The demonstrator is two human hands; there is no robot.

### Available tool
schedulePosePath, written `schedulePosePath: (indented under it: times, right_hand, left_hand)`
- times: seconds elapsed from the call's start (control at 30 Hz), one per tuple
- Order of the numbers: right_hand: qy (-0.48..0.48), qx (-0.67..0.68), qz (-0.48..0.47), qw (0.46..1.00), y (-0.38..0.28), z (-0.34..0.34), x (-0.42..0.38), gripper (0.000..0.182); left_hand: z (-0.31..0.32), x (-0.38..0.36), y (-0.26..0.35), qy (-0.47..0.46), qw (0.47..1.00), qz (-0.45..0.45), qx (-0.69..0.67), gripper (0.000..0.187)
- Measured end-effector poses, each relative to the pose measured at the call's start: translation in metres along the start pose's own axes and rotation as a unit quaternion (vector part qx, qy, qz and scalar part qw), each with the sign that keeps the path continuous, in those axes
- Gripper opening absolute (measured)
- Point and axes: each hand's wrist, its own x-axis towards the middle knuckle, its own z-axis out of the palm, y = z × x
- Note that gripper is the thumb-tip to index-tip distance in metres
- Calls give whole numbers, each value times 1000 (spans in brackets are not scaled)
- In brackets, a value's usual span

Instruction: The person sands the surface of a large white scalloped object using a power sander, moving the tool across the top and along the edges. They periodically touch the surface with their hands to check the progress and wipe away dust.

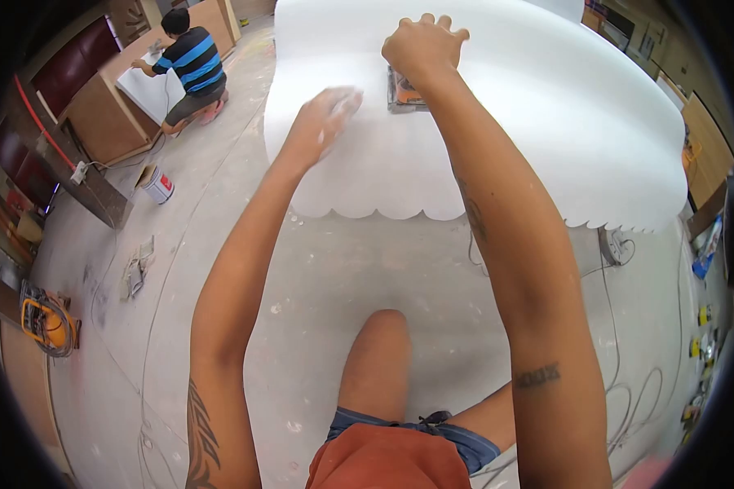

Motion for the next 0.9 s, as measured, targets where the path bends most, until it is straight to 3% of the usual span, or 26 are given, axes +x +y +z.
schedulePosePath:
  times: [0.03, 0.1, 0.17, 0.2, 0.33, 0.43, 0.53, 0.57, 0.63, 0.7, 0.77, 0.8, 0.9]
  right_hand:
    - [22, 0, -12, 1000, -3, 2, 1, 37]
    - [47, 2, -22, 999, -9, 4, 3, 39]
    - [32, 117, -25, 992, -17, 7, 2, 44]
    - [-1, 143, -22, 989, -21, -4, -4, 46]
    - [-6, 202, -42, 978, -29, -6, -15, 49]
    - [-91, 302, -72, 946, -35, -11, -23, 51]
    - [-139, 350, -32, 926, -42, 2, -32, 48]
    - [-143, 348, -37, 926, -38, 11, -29, 48]
    - [-58, 321, -193, 926, -22, 29, -29, 45]
    - [-20, 230, -196, 953, 20, 48, -34, 45]
    - [84, 52, -222, 970, 90, 79, -34, 44]
    - [73, 44, -139, 987, 124, 88, -32, 50]
    - [88, -66, -61, 992, 249, 102, -25, 59]
  left_hand:
    - [-5, 6, 19, 3, 1000, -3, 3, 63]
    - [-6, 18, 48, 20, 994, 71, -86, 81]
    - [-6, 22, 55, 18, 996, 67, -49, 91]
    - [-3, 24, 60, 15, 998, 62, -13, 102]
    - [11, 11, 74, 33, 998, 47, -6, 111]
    - [22, 23, 62, 60, 993, 81, 55, 98]
    - [28, 31, 61, -25, 961, 26, 274, 80]
    - [33, 28, 63, 31, 955, 6, 295, 69]
    - [39, 19, 70, 87, 943, -19, 320, 59]
    - [34, 21, 75, 155, 914, -75, 366, 61]
    - [27, 31, 67, 166, 907, -127, 364, 62]
    - [22, 32, 57, 170, 904, -131, 369, 62]
    - [7, 39, 45, 166, 889, -165, 395, 66]
